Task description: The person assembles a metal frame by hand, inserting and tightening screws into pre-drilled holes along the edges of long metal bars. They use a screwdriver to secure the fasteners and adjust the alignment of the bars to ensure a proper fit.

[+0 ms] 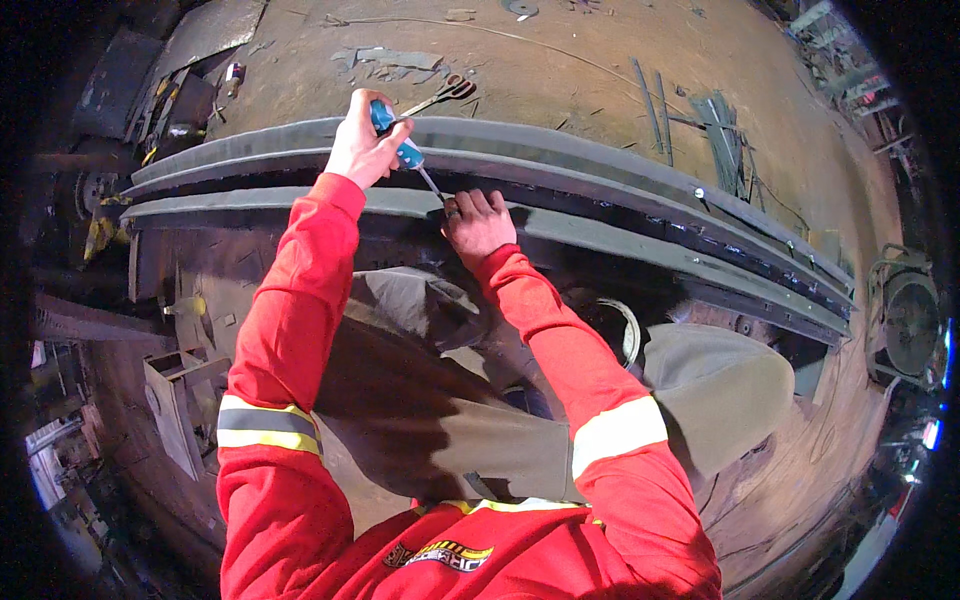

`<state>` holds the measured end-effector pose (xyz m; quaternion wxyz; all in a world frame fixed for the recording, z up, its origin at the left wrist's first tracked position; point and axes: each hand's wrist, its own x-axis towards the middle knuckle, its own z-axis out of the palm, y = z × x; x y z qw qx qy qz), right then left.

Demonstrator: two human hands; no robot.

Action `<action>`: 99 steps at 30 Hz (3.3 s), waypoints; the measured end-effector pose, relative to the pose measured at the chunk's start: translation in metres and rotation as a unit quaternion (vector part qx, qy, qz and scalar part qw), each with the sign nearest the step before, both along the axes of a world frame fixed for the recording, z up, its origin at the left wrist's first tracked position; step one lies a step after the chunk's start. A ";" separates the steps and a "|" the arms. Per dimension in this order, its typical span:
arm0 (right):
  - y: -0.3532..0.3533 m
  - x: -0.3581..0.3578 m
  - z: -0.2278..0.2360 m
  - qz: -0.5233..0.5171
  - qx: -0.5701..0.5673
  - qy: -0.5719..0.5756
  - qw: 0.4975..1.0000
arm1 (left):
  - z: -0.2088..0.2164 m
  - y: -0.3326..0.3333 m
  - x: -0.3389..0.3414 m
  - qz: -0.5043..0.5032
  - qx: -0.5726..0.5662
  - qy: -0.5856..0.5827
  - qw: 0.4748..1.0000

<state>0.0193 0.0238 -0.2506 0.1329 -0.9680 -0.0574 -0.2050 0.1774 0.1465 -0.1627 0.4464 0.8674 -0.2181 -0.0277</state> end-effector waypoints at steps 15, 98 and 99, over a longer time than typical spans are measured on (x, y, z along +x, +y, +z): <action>-0.004 0.000 -0.008 -0.003 0.005 -0.035 0.999 | -0.001 -0.016 0.001 -0.050 0.017 -0.012 0.999; 0.046 -0.017 -0.006 -0.082 0.992 0.067 -0.075 | -0.010 -0.043 -0.063 -0.056 0.155 -0.038 0.986; 0.045 -0.018 -0.005 -0.089 0.990 0.070 -0.088 | -0.011 -0.041 -0.061 -0.065 0.139 -0.019 0.988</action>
